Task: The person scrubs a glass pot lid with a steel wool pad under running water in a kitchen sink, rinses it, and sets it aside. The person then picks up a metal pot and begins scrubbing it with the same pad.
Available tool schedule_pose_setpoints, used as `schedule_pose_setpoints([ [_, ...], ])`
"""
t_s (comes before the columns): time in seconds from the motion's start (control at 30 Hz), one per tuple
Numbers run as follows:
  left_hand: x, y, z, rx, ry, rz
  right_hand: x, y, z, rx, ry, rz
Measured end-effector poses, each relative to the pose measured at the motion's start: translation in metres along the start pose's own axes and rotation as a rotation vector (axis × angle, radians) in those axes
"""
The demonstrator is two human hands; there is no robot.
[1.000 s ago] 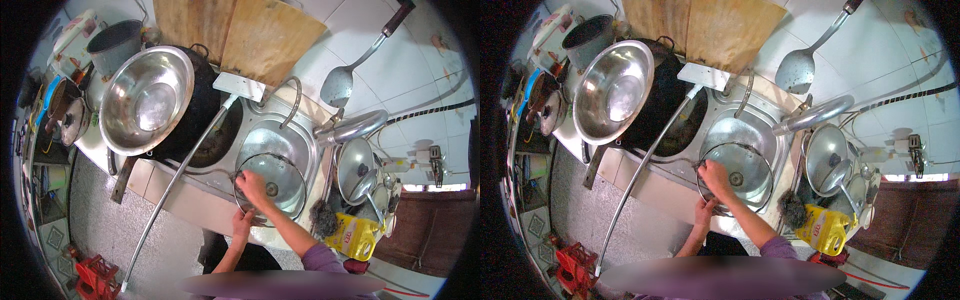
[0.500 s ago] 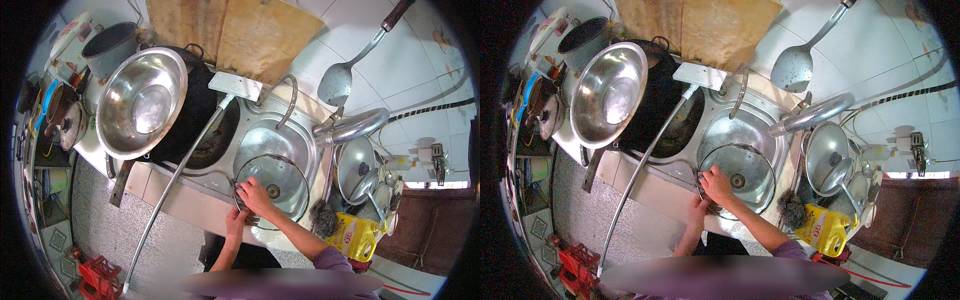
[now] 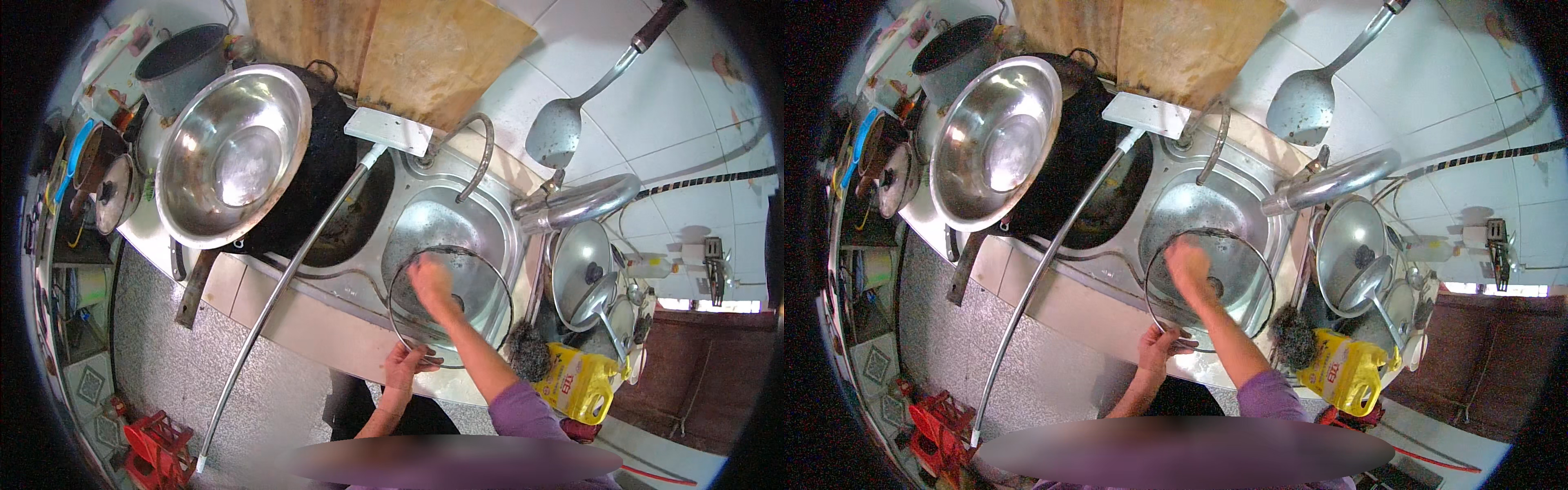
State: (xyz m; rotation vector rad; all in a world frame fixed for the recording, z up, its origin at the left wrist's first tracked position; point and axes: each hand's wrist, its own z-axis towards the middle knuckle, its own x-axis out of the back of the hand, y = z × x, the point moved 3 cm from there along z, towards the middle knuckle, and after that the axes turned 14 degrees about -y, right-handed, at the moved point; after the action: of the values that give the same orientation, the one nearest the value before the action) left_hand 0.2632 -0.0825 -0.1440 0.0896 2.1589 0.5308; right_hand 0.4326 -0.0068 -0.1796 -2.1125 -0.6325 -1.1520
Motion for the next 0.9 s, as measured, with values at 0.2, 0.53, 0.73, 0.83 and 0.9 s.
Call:
schedule_pose_setpoints([
  [0.2,0.000,-0.006,-0.001,0.011,-0.007,0.001,0.009,-0.003,-0.045,0.173,-0.012,-0.009],
  [0.53,-0.001,-0.049,-0.021,0.188,-0.048,-0.010,0.052,0.131,-0.142,-0.264,0.367,-0.051],
  [0.73,0.024,-0.043,-0.029,0.208,0.066,0.109,0.037,0.115,-0.142,-0.190,0.442,-0.100],
  [0.83,0.030,0.022,-0.006,-0.086,0.114,0.407,0.040,0.117,-0.145,-0.195,0.454,-0.142],
  [0.9,0.041,0.036,0.005,-0.169,0.104,0.495,0.044,0.114,-0.145,-0.161,0.444,-0.123],
])
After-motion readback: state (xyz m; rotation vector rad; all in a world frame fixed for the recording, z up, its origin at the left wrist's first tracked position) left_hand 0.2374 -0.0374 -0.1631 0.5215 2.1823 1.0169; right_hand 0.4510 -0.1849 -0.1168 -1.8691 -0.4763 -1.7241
